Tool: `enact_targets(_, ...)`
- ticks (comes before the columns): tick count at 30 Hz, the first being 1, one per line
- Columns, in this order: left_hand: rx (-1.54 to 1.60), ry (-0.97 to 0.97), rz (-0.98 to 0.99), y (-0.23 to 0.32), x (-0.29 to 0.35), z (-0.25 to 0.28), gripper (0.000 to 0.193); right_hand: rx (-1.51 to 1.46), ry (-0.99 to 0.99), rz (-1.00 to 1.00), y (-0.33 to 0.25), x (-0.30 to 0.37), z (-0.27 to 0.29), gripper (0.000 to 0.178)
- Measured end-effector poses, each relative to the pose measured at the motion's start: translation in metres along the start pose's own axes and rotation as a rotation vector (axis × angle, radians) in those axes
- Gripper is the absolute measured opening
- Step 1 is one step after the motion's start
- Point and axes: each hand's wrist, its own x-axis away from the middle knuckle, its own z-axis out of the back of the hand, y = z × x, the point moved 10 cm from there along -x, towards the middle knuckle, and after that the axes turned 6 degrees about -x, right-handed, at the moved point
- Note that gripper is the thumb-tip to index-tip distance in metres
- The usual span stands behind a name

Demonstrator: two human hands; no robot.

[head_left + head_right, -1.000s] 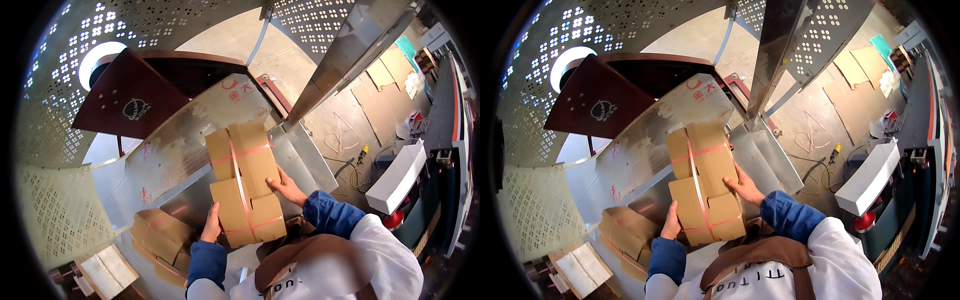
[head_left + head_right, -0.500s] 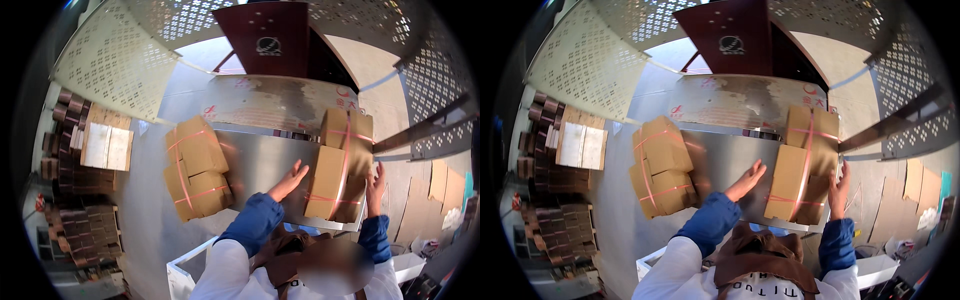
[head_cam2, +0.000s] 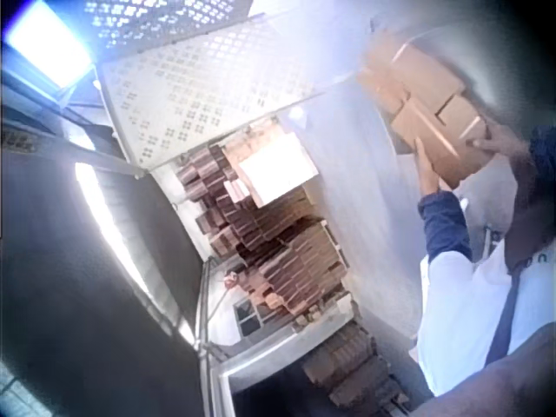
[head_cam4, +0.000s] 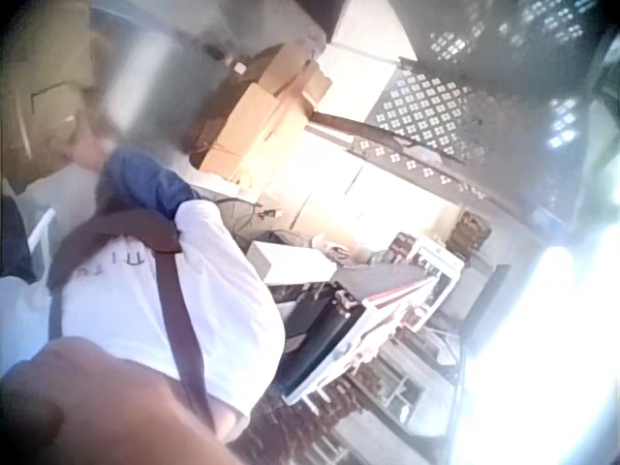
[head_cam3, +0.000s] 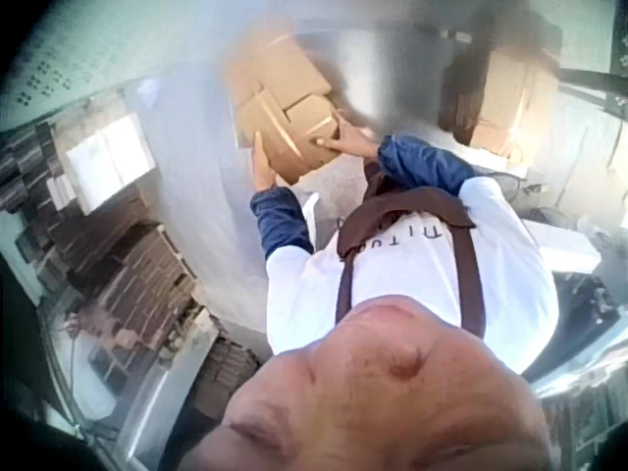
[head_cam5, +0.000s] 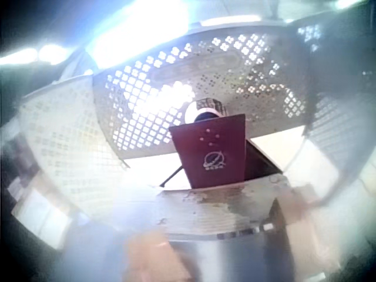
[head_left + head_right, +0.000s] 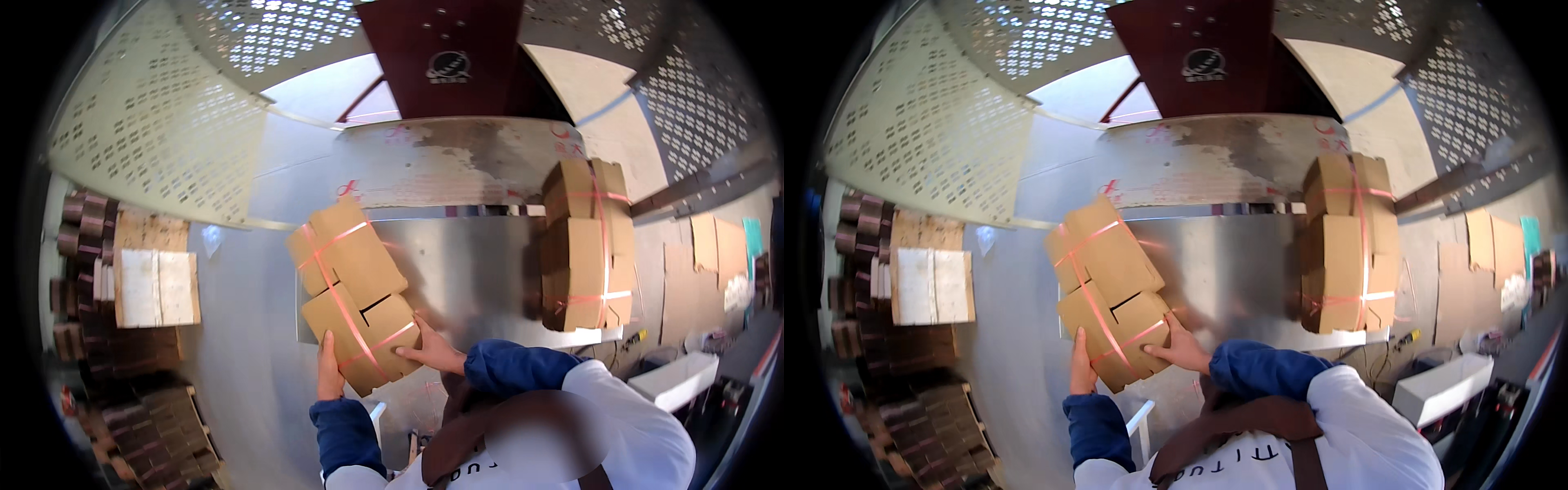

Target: The person repeatedly picks up stacks of flat cardboard pieces, places them into a strapping machine, and secures them with pink plastic bands. The person then removes the bundled stacks and places them on a nearby table.

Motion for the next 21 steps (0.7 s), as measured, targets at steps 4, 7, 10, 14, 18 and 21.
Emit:
enact_targets(4,-0.027,-0.093,-0.004,-0.003,-0.001,-0.045,0.055,0.172,0.087,-0.107,0.028,0.025,0.031,0.096)
enact_targets(7,0.017,-0.204,-0.009,-0.018,-0.017,-0.096,0.051,0.152,0.240,-0.127,0.025,0.051,0.085,0.094)
enact_targets(10,-0.017,-0.273,-0.014,-0.037,-0.025,-0.170,0.051,-0.006,0.358,-0.194,0.032,0.083,0.149,0.092)
enact_targets(14,-0.115,-0.352,-0.006,-0.047,-0.022,-0.269,0.056,-0.125,0.558,-0.185,0.048,0.120,0.218,0.087)
enact_targets(18,-0.210,-0.424,0.005,-0.049,-0.013,-0.323,0.058,-0.162,0.549,-0.148,0.064,0.145,0.237,0.083)
enact_targets(21,-0.169,-0.470,0.101,-0.055,-0.011,-0.320,0.058,-0.044,0.450,-0.023,0.029,0.158,0.241,0.077)
